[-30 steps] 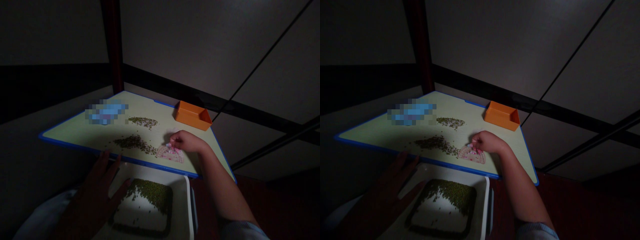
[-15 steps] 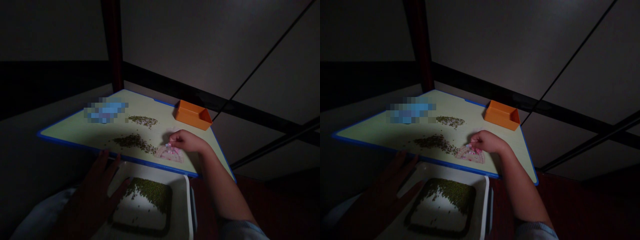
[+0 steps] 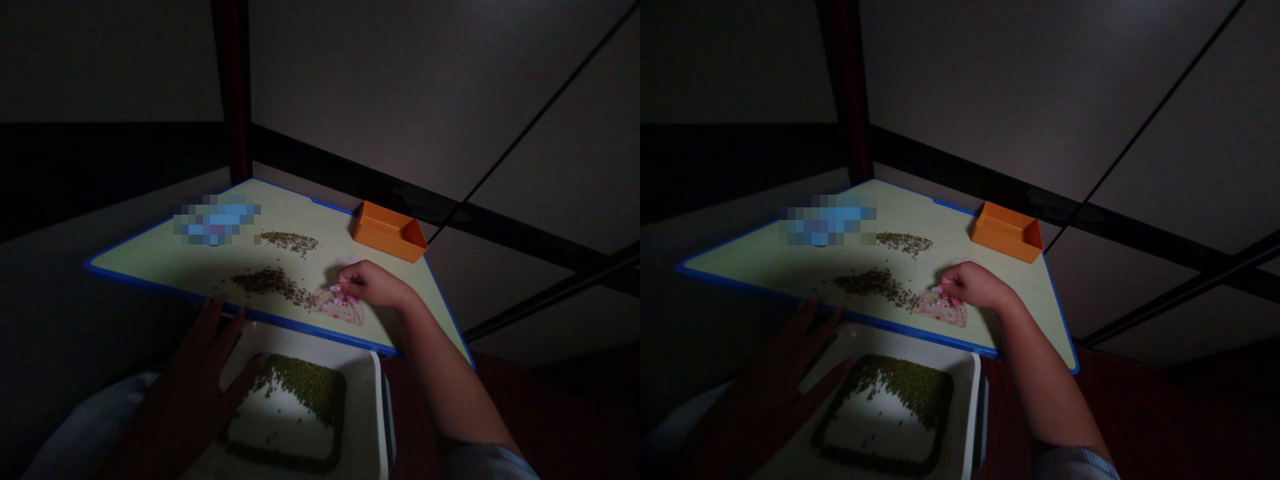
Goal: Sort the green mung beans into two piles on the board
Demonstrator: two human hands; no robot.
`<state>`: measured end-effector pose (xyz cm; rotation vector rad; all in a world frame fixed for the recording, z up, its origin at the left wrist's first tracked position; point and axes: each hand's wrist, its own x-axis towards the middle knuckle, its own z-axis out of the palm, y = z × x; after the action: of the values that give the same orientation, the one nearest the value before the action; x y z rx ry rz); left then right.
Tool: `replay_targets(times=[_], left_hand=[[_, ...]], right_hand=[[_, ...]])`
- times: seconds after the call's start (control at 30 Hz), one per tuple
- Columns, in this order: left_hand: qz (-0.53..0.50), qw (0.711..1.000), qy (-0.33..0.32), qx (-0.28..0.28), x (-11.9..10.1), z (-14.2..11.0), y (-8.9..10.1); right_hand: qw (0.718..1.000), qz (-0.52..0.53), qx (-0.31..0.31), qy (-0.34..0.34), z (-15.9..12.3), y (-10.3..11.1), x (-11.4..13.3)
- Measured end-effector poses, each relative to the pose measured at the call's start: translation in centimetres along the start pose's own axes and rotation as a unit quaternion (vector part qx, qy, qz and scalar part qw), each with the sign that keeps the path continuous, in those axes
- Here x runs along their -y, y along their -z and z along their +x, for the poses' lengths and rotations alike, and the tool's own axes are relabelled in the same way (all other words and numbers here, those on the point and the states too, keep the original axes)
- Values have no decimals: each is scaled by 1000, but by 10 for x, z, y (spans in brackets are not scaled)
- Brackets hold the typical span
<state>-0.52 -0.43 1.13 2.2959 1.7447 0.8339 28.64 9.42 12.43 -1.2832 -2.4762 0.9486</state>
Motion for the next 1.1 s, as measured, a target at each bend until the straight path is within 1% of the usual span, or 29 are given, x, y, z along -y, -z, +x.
replay_targets(times=[0.2,0.37,0.47,0.57,0.7,0.83,0.93,1.1], left_hand=[[-4,1000,-4,-5,1,1,-2],[-1,1000,-2,-3,0,1,0],[0,1000,5,-1,-1,1,0],[2,1000,-2,-1,-2,1,0],[-3,1000,-15,-19,-2,1,0],[2,1000,-8,-16,-2,1,0],[6,1000,-3,-14,-2,0,1],[5,1000,2,-12,-2,0,0]], right_hand=[[1000,-8,6,2,0,-2,-2],[999,23,35,28,0,-2,-3],[999,33,16,28,0,-1,-3],[999,36,4,24,-1,-1,-2],[999,39,15,16,1,-4,-1],[999,29,29,34,2,-7,1],[999,27,14,36,1,-4,1],[999,-14,-41,-24,-2,4,-6]])
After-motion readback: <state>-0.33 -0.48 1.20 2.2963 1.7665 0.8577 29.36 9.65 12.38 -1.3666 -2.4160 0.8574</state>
